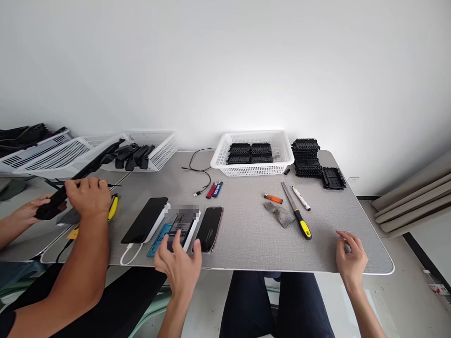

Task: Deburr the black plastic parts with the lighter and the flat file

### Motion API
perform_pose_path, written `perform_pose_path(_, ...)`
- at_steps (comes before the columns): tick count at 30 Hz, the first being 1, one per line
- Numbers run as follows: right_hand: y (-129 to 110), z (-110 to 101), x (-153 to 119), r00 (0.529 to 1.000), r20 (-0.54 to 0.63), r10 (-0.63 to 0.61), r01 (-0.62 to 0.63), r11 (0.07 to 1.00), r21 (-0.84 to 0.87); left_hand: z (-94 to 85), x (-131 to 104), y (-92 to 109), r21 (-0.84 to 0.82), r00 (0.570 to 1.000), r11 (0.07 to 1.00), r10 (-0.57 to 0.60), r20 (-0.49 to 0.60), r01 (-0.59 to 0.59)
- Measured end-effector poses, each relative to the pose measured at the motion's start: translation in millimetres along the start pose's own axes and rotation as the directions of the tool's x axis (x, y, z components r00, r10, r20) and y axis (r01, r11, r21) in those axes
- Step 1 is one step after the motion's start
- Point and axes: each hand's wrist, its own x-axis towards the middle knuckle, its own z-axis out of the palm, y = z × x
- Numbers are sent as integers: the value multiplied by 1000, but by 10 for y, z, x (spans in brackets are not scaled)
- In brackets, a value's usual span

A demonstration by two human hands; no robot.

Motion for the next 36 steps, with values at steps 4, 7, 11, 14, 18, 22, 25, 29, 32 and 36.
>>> perform_pose_path(4, -4, 19, -2, 999, 7, -53, 53, 999, -10, 93, -285, 75, -64, 999, 998, 8, -47, -11)
perform_pose_path(7, 17, 26, -10, 997, 26, -67, 67, 998, -3, 145, -474, 165, -133, 999, 991, 25, -42, -30)
perform_pose_path(11, 36, 31, -11, 994, 49, -101, 102, 995, -9, 199, -708, 284, -216, 994, 970, 100, -44, -107)
perform_pose_path(14, 33, 32, -4, 992, 76, -105, 107, 994, -20, 251, -870, 363, -291, 984, 940, 164, -66, -176)
perform_pose_path(18, 25, 31, 0, 995, 59, -82, 83, 996, -25, 308, -984, 489, -365, 958, 885, 257, -130, -287)
perform_pose_path(22, 22, 29, -5, 994, 15, -107, 108, 994, -29, 308, -976, 640, -425, 928, 825, 346, -140, -372)
perform_pose_path(25, 11, 24, -9, 993, -3, -115, 115, 992, -43, 277, -945, 734, -464, 904, 780, 401, -147, -421)
perform_pose_path(29, 1, 20, -11, 991, 1, -136, 136, 989, -54, 220, -896, 832, -523, 884, 721, 436, -169, -455)
perform_pose_path(32, 15, 25, -10, 987, -6, -159, 159, 986, -53, 177, -841, 894, -563, 867, 674, 464, -182, -479)
perform_pose_path(36, 44, 42, -12, 986, 12, -167, 167, 984, -57, 131, -741, 978, -611, 858, 630, 483, -175, -479)
